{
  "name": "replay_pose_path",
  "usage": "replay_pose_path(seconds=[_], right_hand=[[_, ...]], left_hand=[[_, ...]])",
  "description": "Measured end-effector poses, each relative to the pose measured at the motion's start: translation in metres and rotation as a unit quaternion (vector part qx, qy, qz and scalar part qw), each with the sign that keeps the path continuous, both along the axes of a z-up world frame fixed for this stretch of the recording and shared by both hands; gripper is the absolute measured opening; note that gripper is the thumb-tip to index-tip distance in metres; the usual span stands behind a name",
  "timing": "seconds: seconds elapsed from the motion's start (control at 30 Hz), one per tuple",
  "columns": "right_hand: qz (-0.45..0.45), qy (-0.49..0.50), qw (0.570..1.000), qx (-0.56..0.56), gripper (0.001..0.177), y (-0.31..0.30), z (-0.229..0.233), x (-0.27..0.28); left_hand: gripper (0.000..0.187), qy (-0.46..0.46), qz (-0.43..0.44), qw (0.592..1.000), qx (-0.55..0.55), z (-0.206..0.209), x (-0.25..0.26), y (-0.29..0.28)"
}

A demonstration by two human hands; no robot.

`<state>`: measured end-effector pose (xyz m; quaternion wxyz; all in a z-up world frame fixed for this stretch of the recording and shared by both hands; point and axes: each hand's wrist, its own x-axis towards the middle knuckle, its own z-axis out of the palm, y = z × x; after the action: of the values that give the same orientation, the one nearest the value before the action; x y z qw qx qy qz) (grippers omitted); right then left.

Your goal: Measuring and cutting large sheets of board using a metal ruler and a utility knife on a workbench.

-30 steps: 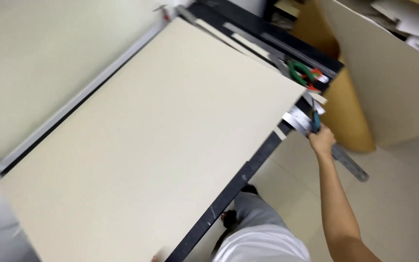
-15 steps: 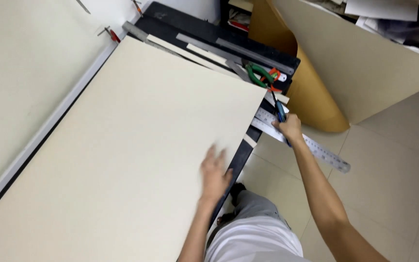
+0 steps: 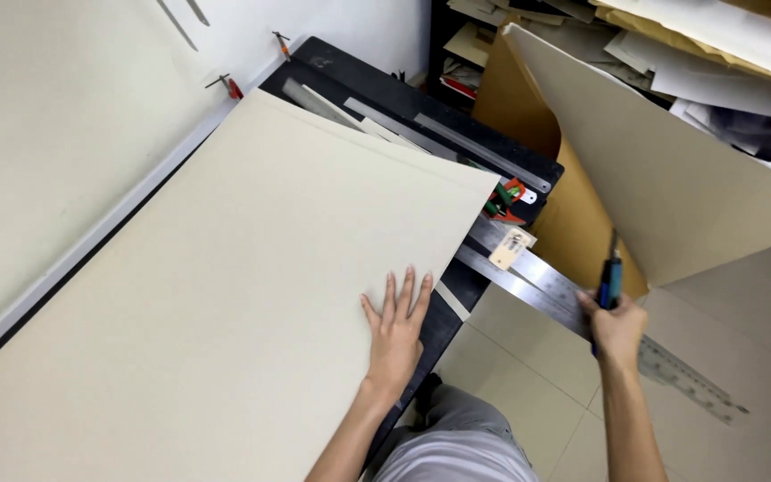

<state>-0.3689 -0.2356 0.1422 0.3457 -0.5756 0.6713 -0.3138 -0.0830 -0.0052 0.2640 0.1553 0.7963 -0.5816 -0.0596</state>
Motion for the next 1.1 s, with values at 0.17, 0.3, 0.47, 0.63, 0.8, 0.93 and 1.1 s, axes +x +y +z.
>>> replay_pose_path(seconds=[0.17,0.3,0.47,0.63,0.8,0.93,1.1], right_hand=[[-0.005,0.072,0.994,-0.078,0.017,0.019,0.059,-0.009],[0.004,0.131,0.958,-0.255,0.017,0.029,0.083,-0.02],[0.094,0.29,0.89,-0.338,0.019,-0.02,0.101,-0.034],[0.129,0.345,0.846,-0.386,0.02,-0.076,0.088,-0.029],[0.136,0.255,0.902,-0.321,0.024,-0.093,0.078,-0.004],[0.13,0.191,0.941,-0.247,0.022,-0.065,0.096,0.012],[0.145,0.244,0.913,-0.292,0.022,-0.056,0.076,0.003]], left_hand=[[0.119,0.009,-0.007,0.999,-0.03,0.013,0.011,0.009],[0.117,0.019,-0.006,0.999,-0.035,0.023,0.014,0.009],[0.114,0.023,-0.012,0.999,-0.024,0.012,0.012,0.006],[0.116,-0.032,-0.019,0.999,-0.013,-0.039,-0.002,0.001],[0.069,-0.108,-0.088,0.989,0.056,-0.155,-0.02,-0.045],[0.069,-0.071,-0.071,0.991,0.093,-0.158,-0.018,-0.044],[0.067,-0.021,-0.067,0.973,0.22,-0.114,-0.021,-0.048]])
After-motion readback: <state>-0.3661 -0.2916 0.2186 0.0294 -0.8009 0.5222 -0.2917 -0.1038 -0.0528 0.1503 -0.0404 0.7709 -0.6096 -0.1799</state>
